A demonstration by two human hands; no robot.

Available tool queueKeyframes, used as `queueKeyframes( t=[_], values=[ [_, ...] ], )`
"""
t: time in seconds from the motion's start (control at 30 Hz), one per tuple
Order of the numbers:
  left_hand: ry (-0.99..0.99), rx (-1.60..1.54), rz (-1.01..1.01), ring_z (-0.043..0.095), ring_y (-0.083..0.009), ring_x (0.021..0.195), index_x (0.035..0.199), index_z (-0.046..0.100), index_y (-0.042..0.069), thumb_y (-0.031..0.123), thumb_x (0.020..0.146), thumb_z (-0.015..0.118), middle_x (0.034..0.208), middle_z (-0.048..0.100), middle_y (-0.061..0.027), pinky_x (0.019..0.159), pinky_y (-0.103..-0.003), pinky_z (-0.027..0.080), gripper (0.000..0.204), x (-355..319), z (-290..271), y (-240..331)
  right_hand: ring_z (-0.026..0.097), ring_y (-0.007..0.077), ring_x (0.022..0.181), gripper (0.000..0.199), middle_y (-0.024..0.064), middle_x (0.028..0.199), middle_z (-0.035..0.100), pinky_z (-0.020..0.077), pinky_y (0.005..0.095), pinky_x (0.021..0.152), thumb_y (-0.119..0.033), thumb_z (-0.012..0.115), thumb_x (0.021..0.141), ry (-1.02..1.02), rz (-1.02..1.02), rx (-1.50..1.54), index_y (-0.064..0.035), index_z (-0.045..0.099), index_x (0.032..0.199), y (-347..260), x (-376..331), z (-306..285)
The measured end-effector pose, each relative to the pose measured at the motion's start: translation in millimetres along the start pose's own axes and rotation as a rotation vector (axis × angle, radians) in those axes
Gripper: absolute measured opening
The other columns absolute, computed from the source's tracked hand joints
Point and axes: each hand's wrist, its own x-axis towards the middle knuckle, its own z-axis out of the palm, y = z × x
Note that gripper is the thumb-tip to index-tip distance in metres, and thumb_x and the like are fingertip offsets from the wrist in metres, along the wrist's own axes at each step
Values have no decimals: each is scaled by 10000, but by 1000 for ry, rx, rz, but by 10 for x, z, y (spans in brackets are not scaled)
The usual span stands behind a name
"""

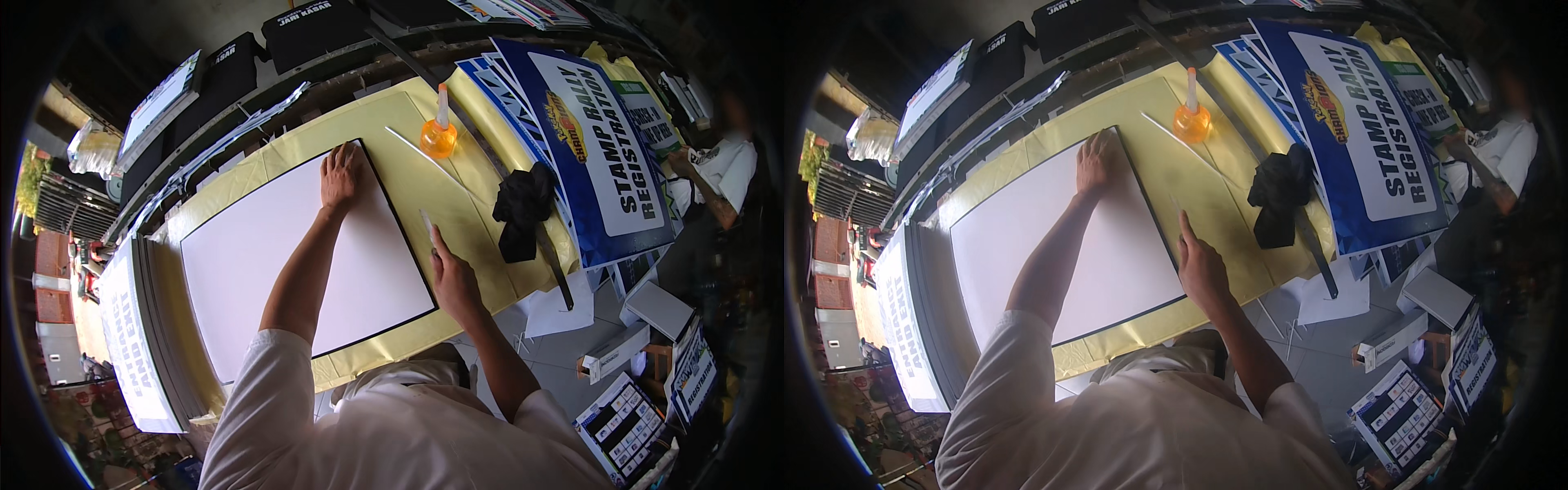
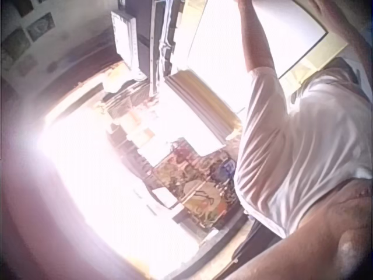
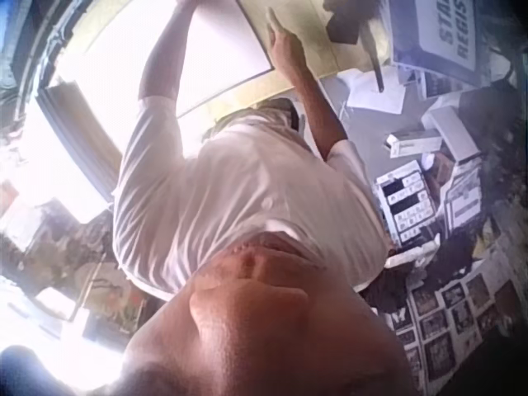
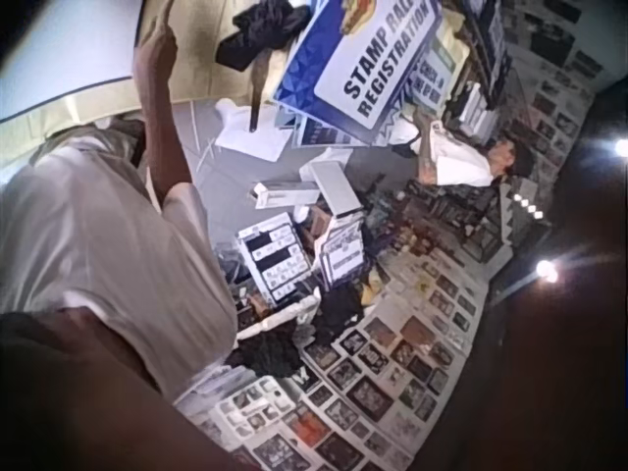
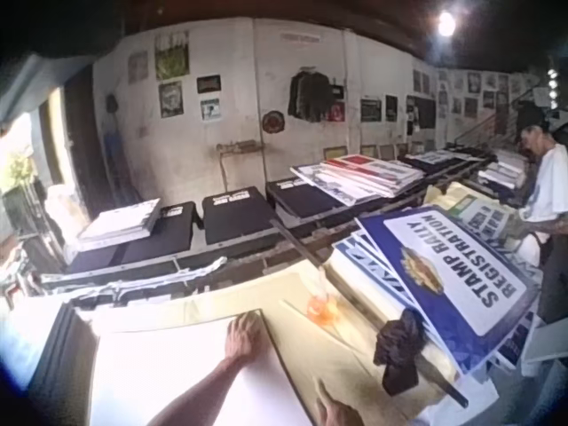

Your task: The person assembles a sign by cutting a white board with a utility knife and a metal ruler. They then place a printed 'Entrance and Exit' graphic onto the board and wipe the surface with a black cloth. The person handles the sign multiple times, flipping it and wiping it again before placing it on a stack.

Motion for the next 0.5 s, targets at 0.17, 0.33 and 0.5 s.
queueKeyframes(
  t=[0.17,0.33,0.5],
  values=[
    [-114,53,-36,208,-335,1581,1611,374,118,360,1034,502,1696,306,-97,1275,-531,162,638,31,-65,119,724,400,899,569,238,970,705,572,507,796,-226,490,1086,-9,-34,-51,-147,321,1624,-433,1161,252],
    [-85,20,-72,242,-357,1567,1580,430,100,386,1018,515,1684,331,-110,1259,-634,98,637,-30,-146,176,709,437,886,544,266,972,716,570,521,818,-246,474,1082,12,-102,-86,-169,366,1609,-594,1904,539],
    [-44,-9,-68,289,-381,1544,1552,471,81,395,987,537,1654,380,-139,1246,-653,121,650,-17,-174,220,708,441,952,535,273,1013,717,568,533,839,-256,469,1083,-15,-94,-77,-170,381,1603,-664,2067,568]
  ],
)
